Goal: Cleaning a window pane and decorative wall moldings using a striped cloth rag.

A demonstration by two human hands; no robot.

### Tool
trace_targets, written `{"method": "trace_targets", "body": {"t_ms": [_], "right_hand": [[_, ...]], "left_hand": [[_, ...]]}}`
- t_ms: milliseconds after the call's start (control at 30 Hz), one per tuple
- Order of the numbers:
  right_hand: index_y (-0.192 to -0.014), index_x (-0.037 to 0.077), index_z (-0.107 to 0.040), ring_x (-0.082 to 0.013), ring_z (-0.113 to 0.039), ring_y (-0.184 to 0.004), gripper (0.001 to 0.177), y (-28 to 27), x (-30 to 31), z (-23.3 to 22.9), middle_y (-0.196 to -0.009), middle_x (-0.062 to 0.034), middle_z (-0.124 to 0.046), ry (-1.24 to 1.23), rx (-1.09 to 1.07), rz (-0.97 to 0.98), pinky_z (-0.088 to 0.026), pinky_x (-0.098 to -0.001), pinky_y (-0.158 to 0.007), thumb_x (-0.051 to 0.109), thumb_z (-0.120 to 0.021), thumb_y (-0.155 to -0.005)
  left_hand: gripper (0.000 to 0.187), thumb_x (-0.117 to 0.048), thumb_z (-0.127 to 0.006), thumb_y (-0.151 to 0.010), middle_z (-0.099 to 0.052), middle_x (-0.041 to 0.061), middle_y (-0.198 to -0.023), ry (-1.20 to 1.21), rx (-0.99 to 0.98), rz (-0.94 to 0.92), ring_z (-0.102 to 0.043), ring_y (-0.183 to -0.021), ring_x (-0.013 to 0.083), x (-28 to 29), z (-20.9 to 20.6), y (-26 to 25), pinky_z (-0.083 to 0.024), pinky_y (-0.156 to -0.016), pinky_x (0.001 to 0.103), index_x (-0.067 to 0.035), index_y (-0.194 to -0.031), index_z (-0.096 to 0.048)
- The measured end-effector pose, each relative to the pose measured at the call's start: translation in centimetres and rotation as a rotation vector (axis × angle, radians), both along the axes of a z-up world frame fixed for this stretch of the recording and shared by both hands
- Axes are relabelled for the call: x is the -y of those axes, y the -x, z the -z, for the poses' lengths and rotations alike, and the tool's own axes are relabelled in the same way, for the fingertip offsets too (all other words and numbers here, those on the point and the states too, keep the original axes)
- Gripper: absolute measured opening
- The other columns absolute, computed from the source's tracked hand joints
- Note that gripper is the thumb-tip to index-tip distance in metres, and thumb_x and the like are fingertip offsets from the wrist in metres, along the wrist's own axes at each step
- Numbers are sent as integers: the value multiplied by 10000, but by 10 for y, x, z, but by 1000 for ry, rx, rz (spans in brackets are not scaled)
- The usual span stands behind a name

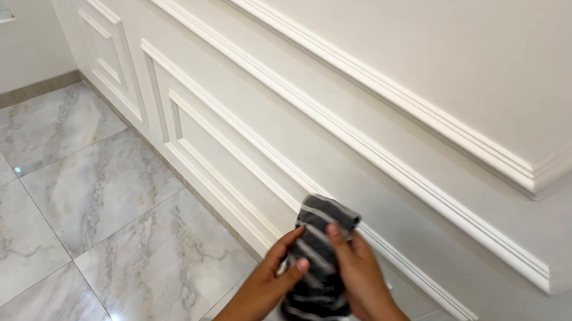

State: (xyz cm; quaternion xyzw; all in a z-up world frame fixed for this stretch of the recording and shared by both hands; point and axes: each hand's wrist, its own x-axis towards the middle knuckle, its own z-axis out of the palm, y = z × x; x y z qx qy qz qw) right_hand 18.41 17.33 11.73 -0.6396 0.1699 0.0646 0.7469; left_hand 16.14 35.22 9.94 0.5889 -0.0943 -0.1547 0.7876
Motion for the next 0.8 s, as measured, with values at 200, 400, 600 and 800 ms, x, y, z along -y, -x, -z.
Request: {"method": "trace_targets", "body": {"t_ms": [200, 400, 600, 800], "right_hand": [[-1281, 70, -661, -164, -690, -1020, 523, 7, -1, 3, -1143, -64, -735, -166, -18, -207, -531, -344, -925, 452, -613, -927], [-1281, 46, -636, -259, -665, -1114, 603, 5, 14, 11, -1194, -125, -724, -613, -170, -131, -483, -423, -1025, 533, -607, -925], [-1381, 128, -578, -234, -644, -1211, 800, 9, 15, 9, -1313, -75, -692, -608, -45, -216, -491, -415, -1037, 673, -601, -796], [-1466, 133, -477, -260, -632, -1216, 825, 21, 35, 94, -1325, -92, -655, -644, -208, -348, -512, -426, -1054, 418, -801, -763]], "left_hand": [[1034, -599, -648, -874, -414, 155, -1637, 127, 315, 63, -389, -1512, 258, -19, 13, -3, -306, -1207, 371, -108, -1674, -213], [900, -501, -759, -815, -629, 139, -1404, 19, -127, 94, -578, -1293, 223, -14, 47, -7, -449, -1088, 360, -51, -1509, -405], [703, -533, -593, -910, -728, 177, -1191, 272, -548, -119, -690, -1053, 288, -1, 45, -6, -559, -893, 413, 9, -1359, -590], [662, -522, -522, -998, -545, 198, -1382, -837, 195, -369, -492, -1313, 333, 41, 42, -2, -372, -1157, 427, -19, -1428, -493]]}}
